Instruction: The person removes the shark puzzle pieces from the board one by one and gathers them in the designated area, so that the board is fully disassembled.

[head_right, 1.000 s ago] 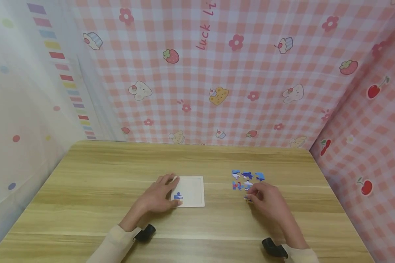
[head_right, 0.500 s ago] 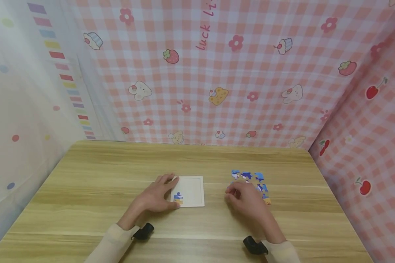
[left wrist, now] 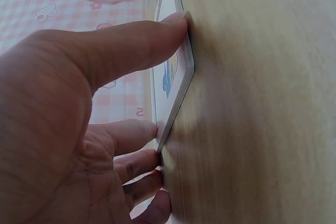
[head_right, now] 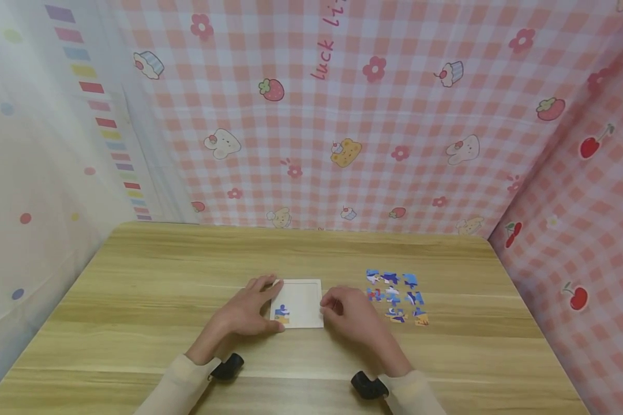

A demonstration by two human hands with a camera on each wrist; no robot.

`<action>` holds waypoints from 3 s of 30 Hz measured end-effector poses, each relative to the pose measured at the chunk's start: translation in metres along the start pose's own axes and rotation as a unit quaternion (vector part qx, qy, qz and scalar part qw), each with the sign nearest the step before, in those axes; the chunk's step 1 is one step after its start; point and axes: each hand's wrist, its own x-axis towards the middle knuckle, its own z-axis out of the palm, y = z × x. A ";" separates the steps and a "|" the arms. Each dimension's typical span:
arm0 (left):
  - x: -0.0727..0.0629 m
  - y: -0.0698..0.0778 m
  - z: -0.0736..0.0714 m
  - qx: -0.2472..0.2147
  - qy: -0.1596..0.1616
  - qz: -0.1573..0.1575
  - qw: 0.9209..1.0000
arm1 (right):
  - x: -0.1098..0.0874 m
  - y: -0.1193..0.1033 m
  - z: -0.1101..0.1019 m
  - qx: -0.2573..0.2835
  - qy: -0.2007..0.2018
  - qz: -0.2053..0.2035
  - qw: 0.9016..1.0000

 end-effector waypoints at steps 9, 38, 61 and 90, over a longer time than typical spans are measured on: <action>0.001 0.000 0.000 0.005 0.003 0.000 1.000 | 0.013 -0.019 0.024 0.036 -0.012 -0.010 0.999; 0.003 -0.001 0.002 0.009 0.004 0.004 1.000 | 0.018 -0.032 0.065 0.020 0.046 0.050 0.998; 0.001 0.001 0.002 0.011 0.005 0.008 1.000 | 0.002 -0.026 0.041 0.130 0.034 0.091 0.987; 0.003 -0.001 0.003 0.005 0.006 0.009 1.000 | -0.043 0.031 -0.021 0.063 0.082 0.115 0.988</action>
